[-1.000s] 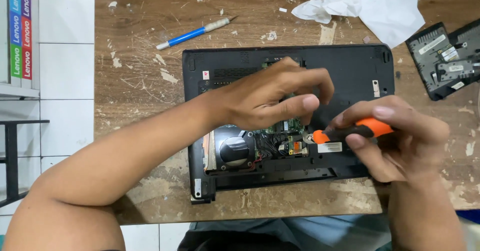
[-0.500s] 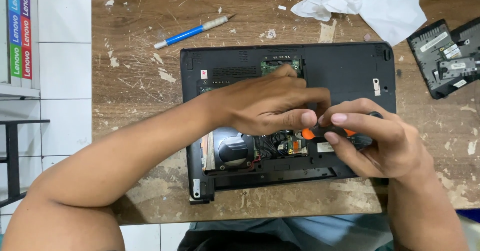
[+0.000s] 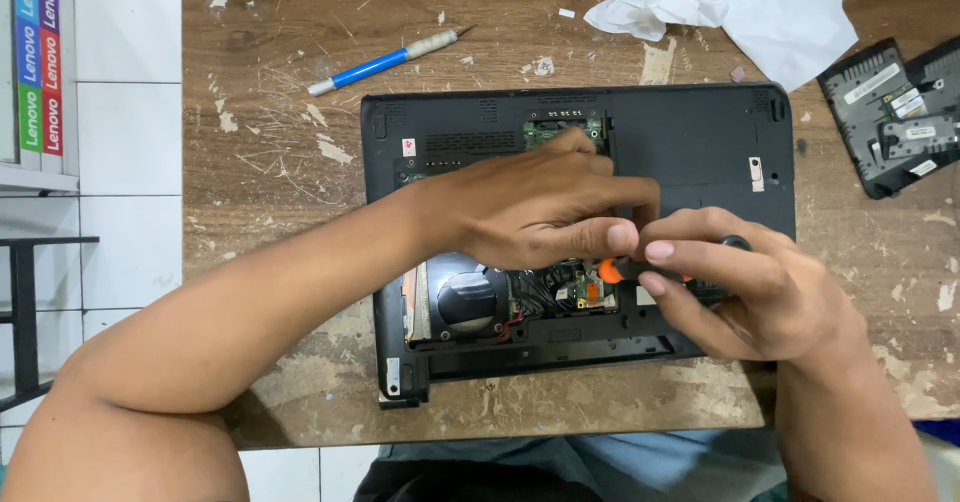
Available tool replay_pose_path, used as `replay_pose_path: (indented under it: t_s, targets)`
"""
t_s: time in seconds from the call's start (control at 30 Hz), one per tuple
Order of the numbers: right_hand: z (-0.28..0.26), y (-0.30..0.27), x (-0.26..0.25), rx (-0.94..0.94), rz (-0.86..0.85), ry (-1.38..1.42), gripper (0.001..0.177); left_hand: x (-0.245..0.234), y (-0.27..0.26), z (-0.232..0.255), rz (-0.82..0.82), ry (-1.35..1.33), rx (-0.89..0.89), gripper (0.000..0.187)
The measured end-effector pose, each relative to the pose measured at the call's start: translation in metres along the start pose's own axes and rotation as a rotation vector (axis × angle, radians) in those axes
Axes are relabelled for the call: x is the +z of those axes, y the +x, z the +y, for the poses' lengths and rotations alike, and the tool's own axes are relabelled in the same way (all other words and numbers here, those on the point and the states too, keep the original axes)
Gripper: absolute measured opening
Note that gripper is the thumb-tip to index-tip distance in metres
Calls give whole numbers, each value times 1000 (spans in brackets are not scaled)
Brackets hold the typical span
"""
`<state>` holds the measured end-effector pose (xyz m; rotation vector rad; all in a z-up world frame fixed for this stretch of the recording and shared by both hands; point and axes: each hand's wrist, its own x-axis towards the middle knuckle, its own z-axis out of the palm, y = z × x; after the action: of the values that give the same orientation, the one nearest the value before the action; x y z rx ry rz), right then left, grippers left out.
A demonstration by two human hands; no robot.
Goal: The person uses a screwdriver to remove screws from the back panel of a disassembled laptop. They carefully unscrew multiple fasteners around the motherboard and fan area, placing the screws aside on the workbench.
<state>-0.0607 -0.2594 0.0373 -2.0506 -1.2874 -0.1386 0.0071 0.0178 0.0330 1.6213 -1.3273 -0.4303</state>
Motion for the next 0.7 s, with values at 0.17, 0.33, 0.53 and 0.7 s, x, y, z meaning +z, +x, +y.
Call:
replay_pose_path:
  t_s: [0.17,0.33,0.53,0.7]
  targets:
    - [-6,4,-1,8,-33,-4,39,-2,1,0,37,-46,2,80]
    - [-8,4,0,31,-57,-41,49,-5,0,-1,174,-273,52,59]
    - [-13,9,2,87,120,-202,71,-13,-4,3,92,-431,117,25]
    - [-17,12,2,93,108,-190,62,-4,-2,2,86,-307,38,56]
